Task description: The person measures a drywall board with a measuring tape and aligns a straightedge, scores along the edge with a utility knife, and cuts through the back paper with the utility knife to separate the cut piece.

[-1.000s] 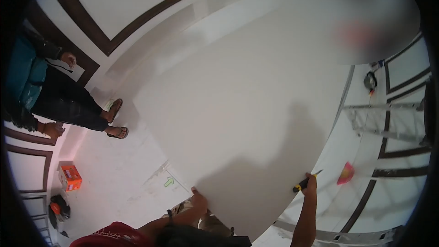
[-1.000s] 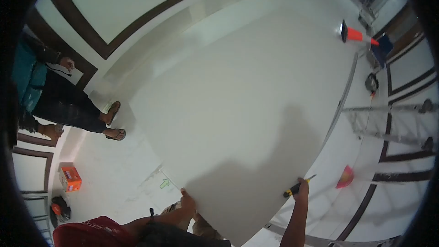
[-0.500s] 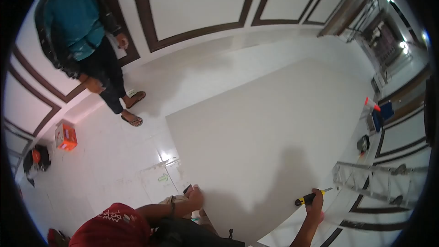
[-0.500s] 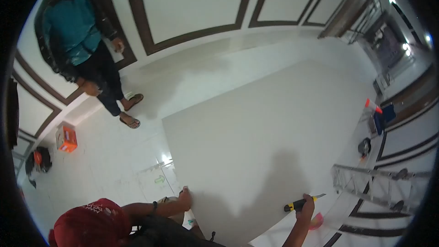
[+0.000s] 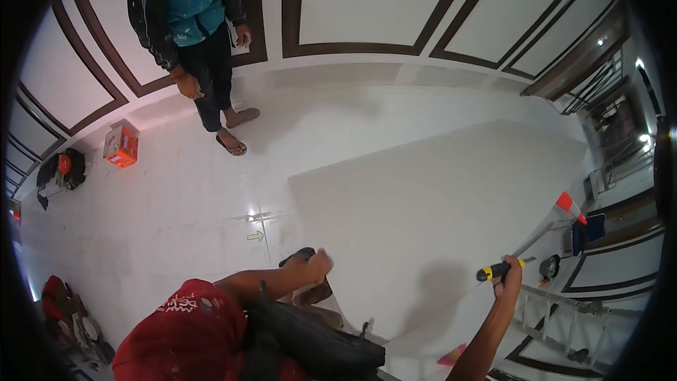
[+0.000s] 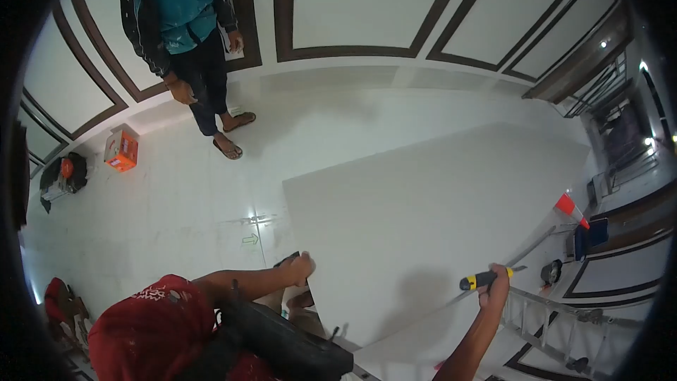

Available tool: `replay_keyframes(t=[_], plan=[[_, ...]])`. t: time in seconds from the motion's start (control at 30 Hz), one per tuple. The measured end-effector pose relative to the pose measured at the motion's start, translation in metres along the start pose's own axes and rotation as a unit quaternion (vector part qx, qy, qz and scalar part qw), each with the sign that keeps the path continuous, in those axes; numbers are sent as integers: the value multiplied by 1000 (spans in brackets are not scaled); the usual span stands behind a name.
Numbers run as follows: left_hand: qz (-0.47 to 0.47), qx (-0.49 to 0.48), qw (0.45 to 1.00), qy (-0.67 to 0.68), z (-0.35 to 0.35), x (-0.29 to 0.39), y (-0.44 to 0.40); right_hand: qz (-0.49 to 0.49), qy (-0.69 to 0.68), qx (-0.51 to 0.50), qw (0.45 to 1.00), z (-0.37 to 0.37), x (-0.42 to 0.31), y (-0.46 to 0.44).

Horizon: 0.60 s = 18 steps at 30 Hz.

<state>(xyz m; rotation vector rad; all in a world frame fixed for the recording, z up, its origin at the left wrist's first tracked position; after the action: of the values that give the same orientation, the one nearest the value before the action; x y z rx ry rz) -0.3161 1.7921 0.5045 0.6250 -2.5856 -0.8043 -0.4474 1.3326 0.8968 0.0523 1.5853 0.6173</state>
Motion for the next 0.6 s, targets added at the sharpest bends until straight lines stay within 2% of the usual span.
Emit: replay_keyframes(t=[0.07,0.13,0.23,0.33,0.4,0.43,0.53,0.57,0.6], plan=[[-36,-65,995,73,-6,-15,-21,0,27,2,1000,15,-19,5],[-28,-46,996,74,-32,-18,-15,-4,11,-18,1000,34,-27,5],[-20,-17,997,75,-72,-15,9,-18,20,5,1000,55,-43,19],[-18,21,997,67,-107,-32,19,-9,6,-42,999,65,-44,14],[-16,45,996,73,-109,-28,27,-8,18,-60,998,69,-47,12],[2,26,999,20,-102,-29,20,-12,11,-70,997,71,-46,4],[52,28,992,116,-38,-51,-36,-16,11,-110,994,83,-50,10],[-38,-2,882,471,-9,-70,-45,-16,16,-106,994,90,-57,18],[-127,-34,644,754,18,-85,-45,-17,20,-103,994,101,-63,30]])
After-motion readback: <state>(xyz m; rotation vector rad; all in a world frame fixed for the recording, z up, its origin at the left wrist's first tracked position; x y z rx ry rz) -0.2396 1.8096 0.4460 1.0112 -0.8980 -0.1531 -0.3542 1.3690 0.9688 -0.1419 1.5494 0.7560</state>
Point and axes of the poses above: each hand's wrist, its own y-axis away from the middle knuckle, its own z-axis out of the palm, x = y × z, the point moved 9 cm from there along -y, towards the middle knuckle, and after that the axes turned 2 degrees about x, right-handed, at the moved point
